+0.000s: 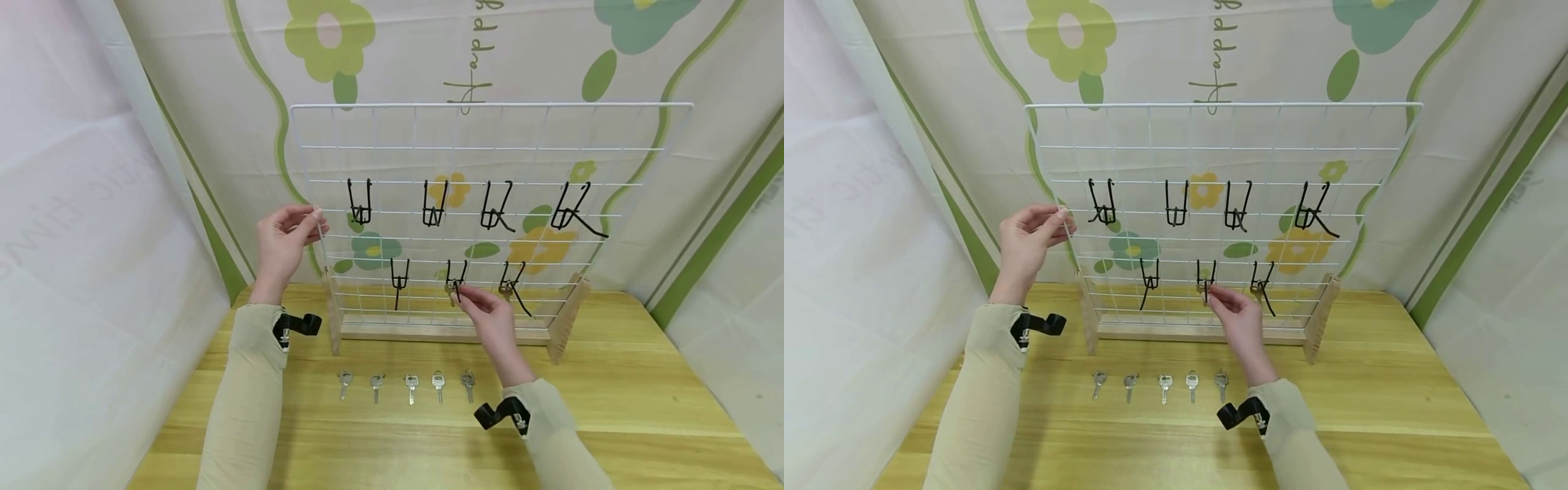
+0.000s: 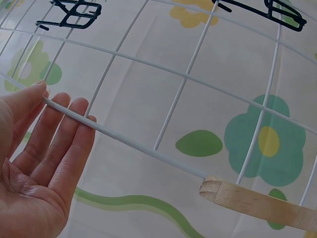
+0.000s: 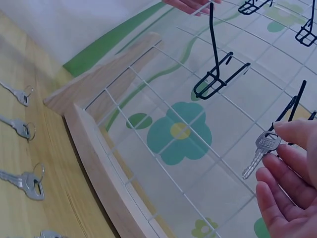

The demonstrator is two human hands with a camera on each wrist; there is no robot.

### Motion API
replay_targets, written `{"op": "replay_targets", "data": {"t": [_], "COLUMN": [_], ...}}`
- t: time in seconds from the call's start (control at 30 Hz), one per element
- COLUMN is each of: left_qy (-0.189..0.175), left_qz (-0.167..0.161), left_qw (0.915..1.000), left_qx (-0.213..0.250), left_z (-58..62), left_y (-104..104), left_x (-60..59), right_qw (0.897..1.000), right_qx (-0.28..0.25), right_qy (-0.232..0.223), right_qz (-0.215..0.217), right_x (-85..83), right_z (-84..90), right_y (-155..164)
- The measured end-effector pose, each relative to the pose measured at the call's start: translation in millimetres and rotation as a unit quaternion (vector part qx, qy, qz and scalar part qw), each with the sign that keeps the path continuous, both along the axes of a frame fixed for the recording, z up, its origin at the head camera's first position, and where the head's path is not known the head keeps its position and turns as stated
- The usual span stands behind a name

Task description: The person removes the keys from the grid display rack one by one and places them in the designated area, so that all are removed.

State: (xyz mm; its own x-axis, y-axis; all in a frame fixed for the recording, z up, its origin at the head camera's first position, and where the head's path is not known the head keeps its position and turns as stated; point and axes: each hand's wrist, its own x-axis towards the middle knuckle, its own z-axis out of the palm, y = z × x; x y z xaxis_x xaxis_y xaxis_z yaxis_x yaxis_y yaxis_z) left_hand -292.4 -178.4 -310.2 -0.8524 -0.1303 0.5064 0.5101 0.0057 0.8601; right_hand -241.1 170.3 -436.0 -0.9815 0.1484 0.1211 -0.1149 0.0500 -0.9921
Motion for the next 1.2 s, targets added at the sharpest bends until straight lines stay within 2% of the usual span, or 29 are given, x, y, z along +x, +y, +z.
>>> {"op": "replay_targets", "data": {"t": [0.4, 0.97, 1.2], "left_qy": [-0.02, -0.024, -0.013], "left_qz": [-0.006, 0.0, 0.01], "left_qw": [0.9998, 0.9996, 0.9999], "left_qx": [0.006, 0.013, 0.002], "left_z": [-2.8, -1.9, -1.8], "left_y": [-1.3, 1.4, 2.3], "left_x": [-0.4, -1.6, -1.0], "right_qw": [0.999, 0.999, 0.999], "right_qx": [-0.052, -0.047, -0.044], "right_qy": [-0.003, 0.013, 0.021], "right_qz": [-0.003, -0.004, -0.007], "right_x": [-3.2, -4.5, 1.9], "right_z": [3.6, 5.4, 5.0], "right_y": [-8.8, -9.3, -8.0]}}
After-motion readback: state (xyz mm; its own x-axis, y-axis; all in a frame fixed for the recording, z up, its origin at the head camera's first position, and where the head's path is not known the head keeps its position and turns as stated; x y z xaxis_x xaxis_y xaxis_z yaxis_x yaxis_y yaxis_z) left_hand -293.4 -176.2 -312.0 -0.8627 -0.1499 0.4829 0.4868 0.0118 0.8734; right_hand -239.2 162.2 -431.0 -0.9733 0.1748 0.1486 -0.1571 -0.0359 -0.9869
